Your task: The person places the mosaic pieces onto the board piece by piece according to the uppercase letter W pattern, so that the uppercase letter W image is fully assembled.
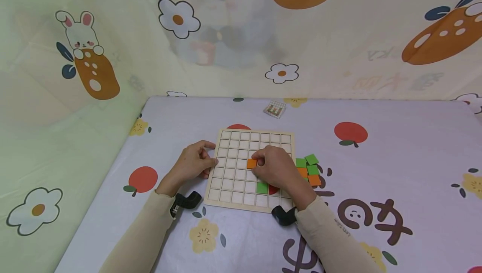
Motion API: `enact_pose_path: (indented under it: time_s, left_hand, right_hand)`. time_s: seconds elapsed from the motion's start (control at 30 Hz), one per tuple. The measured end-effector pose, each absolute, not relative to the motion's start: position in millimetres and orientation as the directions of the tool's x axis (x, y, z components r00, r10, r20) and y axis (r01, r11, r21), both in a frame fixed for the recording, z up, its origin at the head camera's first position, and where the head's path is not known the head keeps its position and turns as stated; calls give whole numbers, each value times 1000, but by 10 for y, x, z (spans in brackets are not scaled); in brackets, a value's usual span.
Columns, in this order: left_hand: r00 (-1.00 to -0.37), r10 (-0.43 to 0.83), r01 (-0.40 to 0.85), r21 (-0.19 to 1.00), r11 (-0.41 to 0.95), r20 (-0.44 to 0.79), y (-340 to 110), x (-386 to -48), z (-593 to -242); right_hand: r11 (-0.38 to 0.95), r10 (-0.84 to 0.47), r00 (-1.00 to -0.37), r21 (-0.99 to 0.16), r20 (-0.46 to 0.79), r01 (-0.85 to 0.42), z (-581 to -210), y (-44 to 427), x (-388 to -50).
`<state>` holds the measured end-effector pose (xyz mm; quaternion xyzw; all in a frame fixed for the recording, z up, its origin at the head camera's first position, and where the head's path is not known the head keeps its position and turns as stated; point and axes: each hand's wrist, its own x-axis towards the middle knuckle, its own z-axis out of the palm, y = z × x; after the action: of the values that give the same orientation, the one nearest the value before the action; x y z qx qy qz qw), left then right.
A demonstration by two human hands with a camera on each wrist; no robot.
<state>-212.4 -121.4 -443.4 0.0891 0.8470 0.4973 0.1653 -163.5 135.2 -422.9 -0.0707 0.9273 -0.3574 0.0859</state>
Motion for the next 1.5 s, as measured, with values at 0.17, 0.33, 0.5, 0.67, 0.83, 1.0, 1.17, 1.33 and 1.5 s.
enact_pose_path:
  time_s: [0.17, 0.33, 0.5, 0.67, 0.83, 1.0, 1.17, 1.33, 1.5]
  left_hand:
    - [-929, 315, -17, 872, 489, -195, -1212, -2120, -4430]
    - [-929, 318, -11, 871, 490, -191, -1211, -2119, -4431]
    - [-929, 322, -3, 873, 488, -183, -1210, -2118, -4427]
    - [-930, 320, -3, 873, 488, -182, -1209, -2119, -4427]
    - [-930, 318, -4, 871, 491, -184, -1210, -2118, -4426]
    - [-932, 315, -3, 871, 492, -181, -1211, -2120, -4428]
    - [-931, 315, -6, 870, 493, -185, -1214, -2122, -4426]
    - [-931, 311, -13, 871, 492, -189, -1215, -2120, -4422]
    - [-931, 312, -15, 871, 491, -191, -1216, -2114, -4419]
  right_hand:
    - [734, -194, -974, -676, -114, -67, -4223, 1351, -1632]
    - [738, -197, -974, -671, -116, -69, -4223, 1357, -1629]
    - [745, -196, -974, -663, -115, -71, -4225, 1360, -1625]
    - [741, -192, -975, -668, -115, -67, -4222, 1359, -1618]
    - [750, -195, -974, -657, -110, -76, -4221, 1361, -1620]
    - [766, -200, -976, -635, -89, -99, -4210, 1367, -1619]
    - [769, -196, -979, -629, -60, -115, -4196, 1387, -1611]
    - [767, -196, -981, -625, -7, -148, -4183, 1423, -1603]
    - [776, -164, -986, -612, 34, -151, -4144, 1484, -1572]
